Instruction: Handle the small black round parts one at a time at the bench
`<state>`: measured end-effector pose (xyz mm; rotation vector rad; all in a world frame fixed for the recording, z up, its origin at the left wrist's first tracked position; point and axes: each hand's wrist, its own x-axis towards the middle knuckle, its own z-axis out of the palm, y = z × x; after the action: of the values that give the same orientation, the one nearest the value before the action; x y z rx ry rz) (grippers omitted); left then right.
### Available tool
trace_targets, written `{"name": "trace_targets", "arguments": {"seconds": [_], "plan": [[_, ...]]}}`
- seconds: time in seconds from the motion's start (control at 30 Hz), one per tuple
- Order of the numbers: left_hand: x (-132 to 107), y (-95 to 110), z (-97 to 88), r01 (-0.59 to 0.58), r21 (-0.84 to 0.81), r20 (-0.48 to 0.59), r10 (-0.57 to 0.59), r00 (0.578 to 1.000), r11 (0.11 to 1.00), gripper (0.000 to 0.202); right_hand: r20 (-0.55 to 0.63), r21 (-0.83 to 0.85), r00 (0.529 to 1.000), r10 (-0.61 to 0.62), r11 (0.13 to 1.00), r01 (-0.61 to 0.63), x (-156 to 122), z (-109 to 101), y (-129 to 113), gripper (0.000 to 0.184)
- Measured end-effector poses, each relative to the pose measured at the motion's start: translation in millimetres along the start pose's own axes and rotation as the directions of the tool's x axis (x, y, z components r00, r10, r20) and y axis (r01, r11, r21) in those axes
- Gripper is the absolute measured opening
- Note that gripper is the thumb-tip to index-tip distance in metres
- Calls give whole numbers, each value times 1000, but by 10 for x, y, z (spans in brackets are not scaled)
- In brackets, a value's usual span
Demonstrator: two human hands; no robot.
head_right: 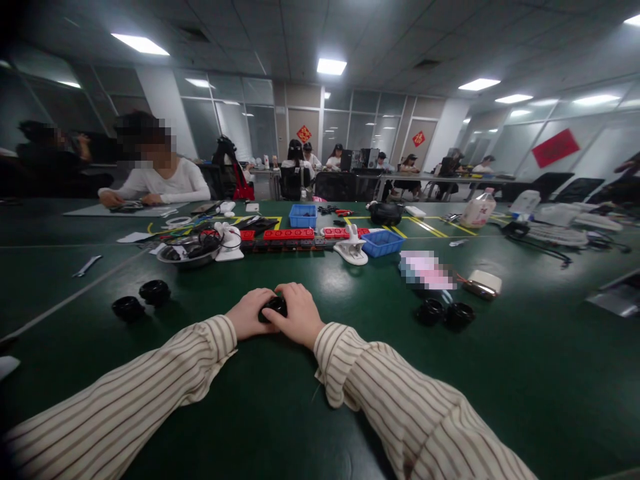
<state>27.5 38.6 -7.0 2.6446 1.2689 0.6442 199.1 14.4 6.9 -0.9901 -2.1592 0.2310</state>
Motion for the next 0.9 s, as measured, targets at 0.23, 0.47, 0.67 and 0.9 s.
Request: {"name": "trace_targets", "arguments": {"seconds": [0.23, 0.47, 0.67, 0.9], "plan": [[4, 8, -32, -20, -10, -11, 20, 1000, 1000, 36, 3, 9, 1000, 1, 1000, -1, 17, 3, -9, 22], [-2, -86, -10, -47, -84, 31, 50, 998, 995, 39, 79, 103, 985, -151, 984, 143, 35, -53, -34, 32], [-4, -73, 7, -29, -80, 27, 31, 999, 996, 49, 53, 84, 994, -97, 992, 92, 7, -51, -56, 38], [-9, -2, -9, 24, -35, -18, -25, 1000, 999, 37, 12, 21, 997, 78, 997, -78, 21, 28, 15, 23]]}}
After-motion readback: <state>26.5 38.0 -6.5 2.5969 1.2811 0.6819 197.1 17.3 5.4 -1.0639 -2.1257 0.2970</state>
